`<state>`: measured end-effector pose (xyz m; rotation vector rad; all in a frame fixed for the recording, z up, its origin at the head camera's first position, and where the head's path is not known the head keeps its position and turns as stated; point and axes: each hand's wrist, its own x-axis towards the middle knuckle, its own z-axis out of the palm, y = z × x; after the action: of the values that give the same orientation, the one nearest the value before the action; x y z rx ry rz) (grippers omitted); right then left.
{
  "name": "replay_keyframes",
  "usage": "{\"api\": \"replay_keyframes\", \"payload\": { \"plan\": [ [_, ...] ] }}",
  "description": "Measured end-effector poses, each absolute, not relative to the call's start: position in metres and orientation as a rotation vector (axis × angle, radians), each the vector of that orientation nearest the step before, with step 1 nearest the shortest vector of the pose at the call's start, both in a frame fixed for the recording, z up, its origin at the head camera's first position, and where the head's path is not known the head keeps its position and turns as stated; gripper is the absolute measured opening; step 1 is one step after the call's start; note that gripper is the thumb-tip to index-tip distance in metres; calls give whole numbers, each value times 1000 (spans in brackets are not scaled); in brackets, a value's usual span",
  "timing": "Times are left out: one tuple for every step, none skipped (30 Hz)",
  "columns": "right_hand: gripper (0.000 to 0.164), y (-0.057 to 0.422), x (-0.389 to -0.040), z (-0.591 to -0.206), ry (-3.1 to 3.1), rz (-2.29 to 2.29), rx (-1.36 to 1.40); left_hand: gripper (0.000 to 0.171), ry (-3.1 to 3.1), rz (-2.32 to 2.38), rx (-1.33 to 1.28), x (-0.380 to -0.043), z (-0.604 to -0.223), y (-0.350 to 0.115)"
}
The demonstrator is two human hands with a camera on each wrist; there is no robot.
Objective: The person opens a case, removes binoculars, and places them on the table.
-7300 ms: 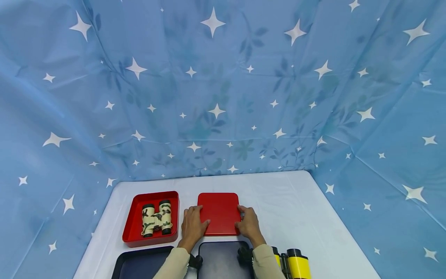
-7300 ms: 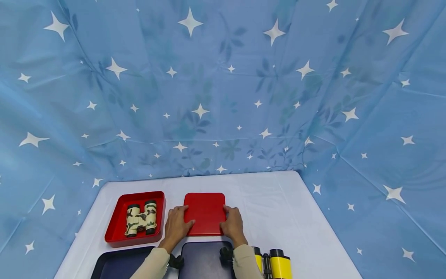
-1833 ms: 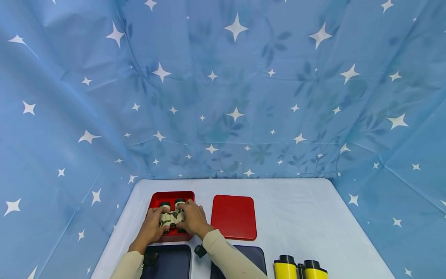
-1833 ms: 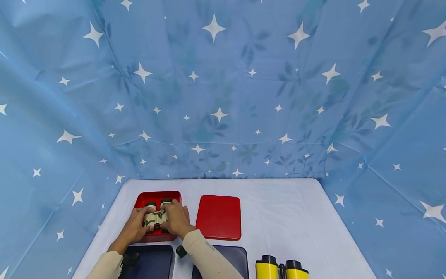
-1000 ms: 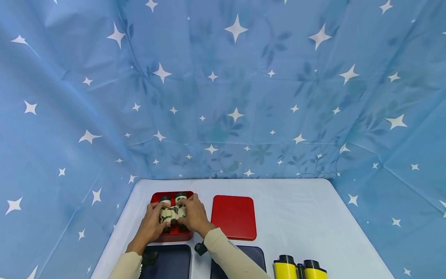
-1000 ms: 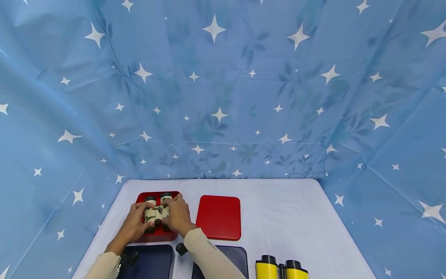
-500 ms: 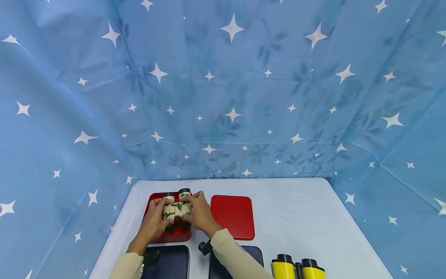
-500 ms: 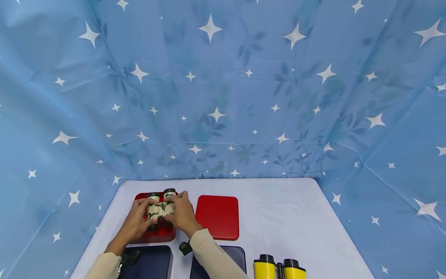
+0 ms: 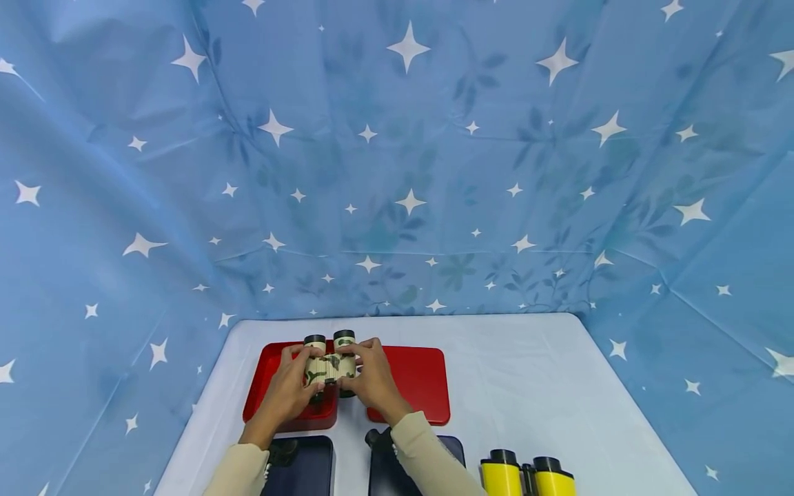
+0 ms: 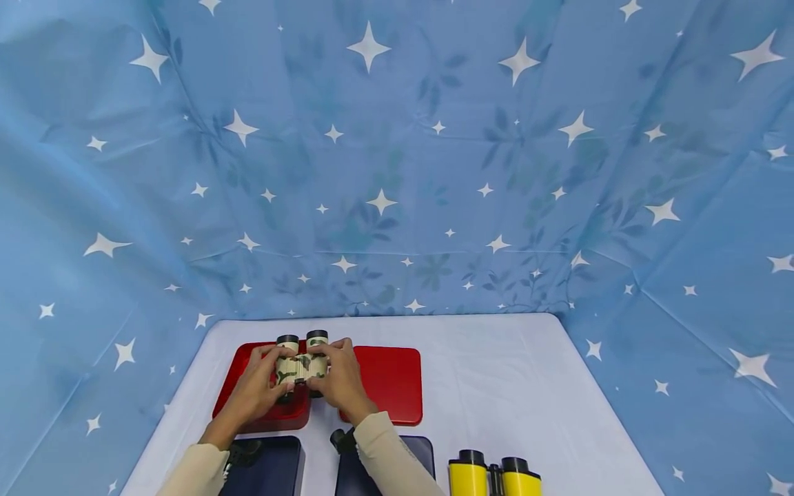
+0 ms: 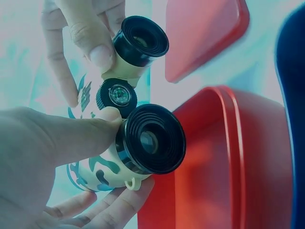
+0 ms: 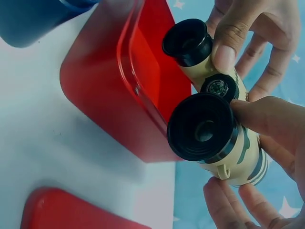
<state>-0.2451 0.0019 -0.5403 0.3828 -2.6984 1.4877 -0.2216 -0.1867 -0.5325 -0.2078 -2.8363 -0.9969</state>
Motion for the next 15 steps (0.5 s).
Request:
{"api": "replay_keyframes", "payload": {
  "plan": [
    [55, 4, -245, -540, -2695, 1490, 377, 59, -2838, -994, -211, -222, -532, -184],
    [55, 7, -245, -540, -2697, 1491, 368, 58, -2838, -991, -216, -223, -532, -182],
    [55, 9, -245, -539, -2696, 1495, 360, 58, -2839, -990, -218, -223, -531, -180],
    [55, 12, -245, -539, -2693, 1496, 355, 58, -2840, -988, -219, -224, -531, -177],
    [56, 14, -244, -539, -2693, 1497, 348, 58, -2843, -985, -219, -224, -531, -174],
    [56, 17, -244, -538, -2693, 1495, 339, 57, -2843, -989, -219, -225, -530, -171],
    [56, 19, -244, -538, -2693, 1492, 334, 57, -2843, -986, -222, -225, -530, -169],
    [56, 22, -244, -537, -2694, 1487, 327, 57, -2842, -988, -223, -225, -530, -166],
    [57, 24, -244, -537, -2692, 1482, 322, 57, -2840, -990, -224, -226, -529, -163],
    [57, 27, -244, -536, -2690, 1475, 316, 57, -2838, -991, -224, -226, -528, -160],
    [57, 29, -244, -535, -2693, 1466, 308, 57, -2835, -996, -225, -226, -527, -158],
    [57, 32, -244, -535, -2691, 1462, 303, 56, -2831, -1000, -228, -226, -527, -155],
    [57, 34, -244, -534, -2691, 1455, 299, 56, -2829, -999, -231, -227, -526, -153],
    [57, 37, -244, -533, -2690, 1453, 296, 56, -2827, -1002, -233, -227, -525, -151],
    [57, 39, -244, -533, -2689, 1451, 293, 55, -2825, -1001, -238, -227, -525, -148]
  ]
}}
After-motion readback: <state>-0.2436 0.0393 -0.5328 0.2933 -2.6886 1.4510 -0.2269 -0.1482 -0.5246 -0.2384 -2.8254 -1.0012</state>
